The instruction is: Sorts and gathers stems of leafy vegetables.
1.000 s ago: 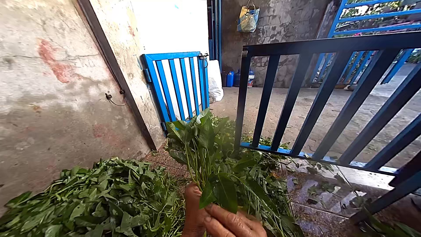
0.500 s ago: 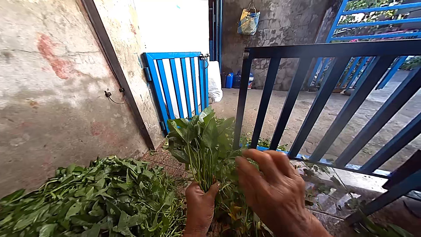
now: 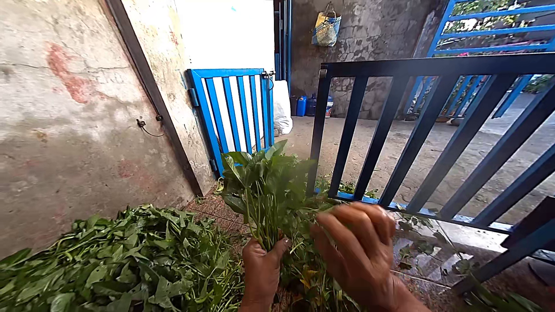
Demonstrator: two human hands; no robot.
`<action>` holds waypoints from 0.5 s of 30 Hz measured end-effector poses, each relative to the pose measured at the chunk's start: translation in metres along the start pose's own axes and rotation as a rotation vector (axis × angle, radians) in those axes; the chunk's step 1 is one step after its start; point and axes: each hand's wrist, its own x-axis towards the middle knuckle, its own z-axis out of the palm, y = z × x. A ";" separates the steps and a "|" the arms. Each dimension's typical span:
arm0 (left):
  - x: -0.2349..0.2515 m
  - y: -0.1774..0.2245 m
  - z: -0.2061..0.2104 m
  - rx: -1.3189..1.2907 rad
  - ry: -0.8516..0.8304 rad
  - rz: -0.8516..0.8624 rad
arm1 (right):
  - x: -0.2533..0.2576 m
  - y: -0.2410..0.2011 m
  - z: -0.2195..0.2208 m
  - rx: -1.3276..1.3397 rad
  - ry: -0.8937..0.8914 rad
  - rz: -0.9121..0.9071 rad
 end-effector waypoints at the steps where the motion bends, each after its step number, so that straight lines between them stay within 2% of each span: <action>1: 0.000 0.003 0.000 -0.025 0.019 -0.025 | -0.008 -0.007 -0.005 0.041 0.040 0.012; 3: 0.000 0.008 0.002 -0.035 0.059 -0.063 | -0.032 -0.021 -0.003 0.111 -0.021 0.081; 6: -0.001 0.007 0.000 -0.072 0.044 -0.109 | -0.074 -0.031 0.019 0.125 -0.375 0.263; 7: -0.001 0.008 0.000 -0.092 0.040 -0.149 | -0.086 -0.033 0.026 0.175 -0.443 0.361; 11: 0.000 0.013 -0.002 -0.086 0.108 -0.243 | -0.108 -0.033 0.032 0.489 -0.447 0.685; 15: 0.002 0.015 -0.008 -0.066 0.063 -0.281 | -0.093 -0.030 0.022 0.867 -0.577 0.990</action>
